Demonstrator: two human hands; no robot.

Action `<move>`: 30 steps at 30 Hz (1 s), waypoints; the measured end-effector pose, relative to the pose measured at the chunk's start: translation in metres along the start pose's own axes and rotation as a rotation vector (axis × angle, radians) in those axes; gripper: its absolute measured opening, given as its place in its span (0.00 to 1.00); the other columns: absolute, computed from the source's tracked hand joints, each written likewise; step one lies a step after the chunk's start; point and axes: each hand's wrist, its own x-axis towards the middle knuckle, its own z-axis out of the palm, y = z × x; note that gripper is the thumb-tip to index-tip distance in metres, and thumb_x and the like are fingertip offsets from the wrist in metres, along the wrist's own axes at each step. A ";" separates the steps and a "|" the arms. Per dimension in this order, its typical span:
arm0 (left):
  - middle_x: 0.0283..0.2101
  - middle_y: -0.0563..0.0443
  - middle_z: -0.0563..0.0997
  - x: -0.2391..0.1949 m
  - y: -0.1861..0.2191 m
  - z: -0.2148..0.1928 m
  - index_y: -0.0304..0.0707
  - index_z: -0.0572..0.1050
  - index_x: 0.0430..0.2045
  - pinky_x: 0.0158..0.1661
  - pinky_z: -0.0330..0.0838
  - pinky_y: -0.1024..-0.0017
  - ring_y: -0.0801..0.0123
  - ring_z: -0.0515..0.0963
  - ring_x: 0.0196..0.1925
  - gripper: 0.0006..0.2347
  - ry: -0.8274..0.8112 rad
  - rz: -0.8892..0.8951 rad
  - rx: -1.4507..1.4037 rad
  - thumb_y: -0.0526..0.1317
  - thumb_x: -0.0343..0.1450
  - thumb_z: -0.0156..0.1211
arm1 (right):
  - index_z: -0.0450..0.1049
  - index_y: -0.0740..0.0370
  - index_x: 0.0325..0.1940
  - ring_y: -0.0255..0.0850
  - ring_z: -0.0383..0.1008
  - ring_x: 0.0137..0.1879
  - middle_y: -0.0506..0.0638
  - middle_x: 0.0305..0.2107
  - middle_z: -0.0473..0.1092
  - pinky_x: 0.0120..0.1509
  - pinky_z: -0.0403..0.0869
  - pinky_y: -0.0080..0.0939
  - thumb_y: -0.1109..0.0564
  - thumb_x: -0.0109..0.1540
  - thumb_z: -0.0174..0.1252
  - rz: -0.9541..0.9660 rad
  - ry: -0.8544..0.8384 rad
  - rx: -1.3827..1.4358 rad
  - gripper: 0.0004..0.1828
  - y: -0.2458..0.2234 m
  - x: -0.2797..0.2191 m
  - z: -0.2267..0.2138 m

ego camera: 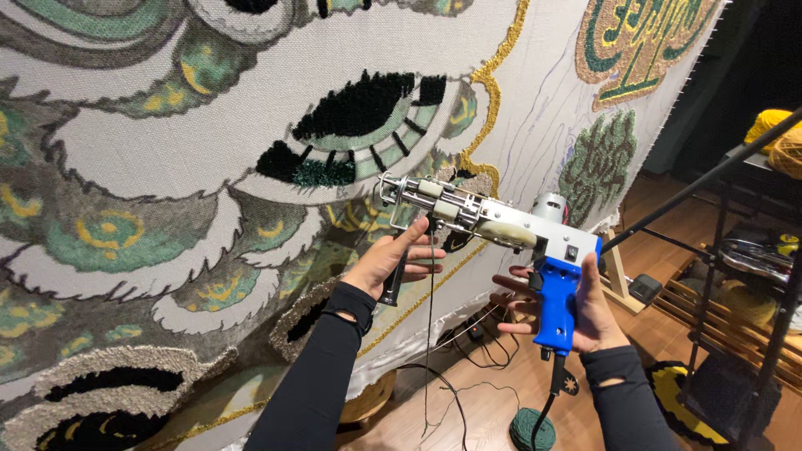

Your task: The person uses a handheld electric tufting gun to apply dark green yarn into a stretched canvas featuring a large skull design. They guide the tool along the contours of the skull's eye socket, filling in the pattern with tufts of yarn while holding the device with both hands.

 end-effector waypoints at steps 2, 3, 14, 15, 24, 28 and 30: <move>0.46 0.42 0.87 -0.002 0.004 0.003 0.27 0.75 0.49 0.40 0.83 0.74 0.62 0.89 0.42 0.37 0.003 0.004 -0.010 0.66 0.59 0.66 | 0.60 0.70 0.68 0.72 0.58 0.70 0.75 0.68 0.55 0.64 0.66 0.82 0.14 0.50 0.55 0.001 0.019 -0.024 0.64 -0.007 0.002 0.006; 0.46 0.42 0.86 -0.003 0.006 0.005 0.27 0.75 0.48 0.41 0.83 0.73 0.61 0.88 0.42 0.36 0.005 0.006 -0.017 0.64 0.60 0.67 | 0.61 0.69 0.68 0.73 0.59 0.70 0.75 0.68 0.55 0.63 0.67 0.81 0.14 0.50 0.55 0.006 0.028 -0.039 0.63 -0.009 0.003 0.008; 0.38 0.53 0.87 0.004 -0.007 0.007 0.37 0.81 0.37 0.38 0.76 0.77 0.71 0.86 0.41 0.11 0.027 0.029 -0.021 0.44 0.69 0.67 | 0.59 0.79 0.68 0.75 0.61 0.69 0.78 0.68 0.55 0.48 0.79 0.62 0.15 0.55 0.54 -0.034 -0.005 -0.040 0.65 -0.029 0.000 0.005; 0.37 0.54 0.86 0.004 -0.009 0.007 0.36 0.82 0.35 0.38 0.75 0.77 0.72 0.86 0.41 0.10 0.028 0.033 -0.010 0.43 0.69 0.67 | 0.60 0.78 0.67 0.74 0.62 0.68 0.77 0.67 0.56 0.47 0.80 0.62 0.14 0.53 0.54 -0.042 0.050 -0.080 0.65 -0.029 -0.002 0.009; 0.33 0.61 0.84 0.015 -0.017 0.003 0.41 0.82 0.29 0.39 0.77 0.71 0.79 0.83 0.39 0.06 0.083 0.006 0.180 0.42 0.66 0.69 | 0.62 0.78 0.64 0.74 0.69 0.63 0.81 0.63 0.60 0.39 0.82 0.52 0.15 0.53 0.55 -0.124 0.118 -0.193 0.64 -0.033 -0.006 0.010; 0.34 0.60 0.85 0.006 -0.010 0.007 0.43 0.83 0.30 0.36 0.73 0.75 0.79 0.84 0.39 0.07 0.069 -0.023 0.189 0.44 0.68 0.67 | 0.62 0.78 0.65 0.70 0.73 0.57 0.82 0.62 0.64 0.36 0.82 0.47 0.15 0.54 0.55 -0.125 0.146 -0.235 0.63 -0.032 -0.006 -0.003; 0.35 0.62 0.87 0.002 -0.008 0.008 0.46 0.83 0.32 0.34 0.66 0.80 0.80 0.85 0.40 0.08 0.056 -0.031 0.091 0.48 0.70 0.65 | 0.61 0.70 0.69 0.66 0.75 0.54 0.76 0.60 0.64 0.34 0.82 0.45 0.15 0.53 0.55 -0.149 0.201 -0.269 0.61 -0.029 -0.004 -0.007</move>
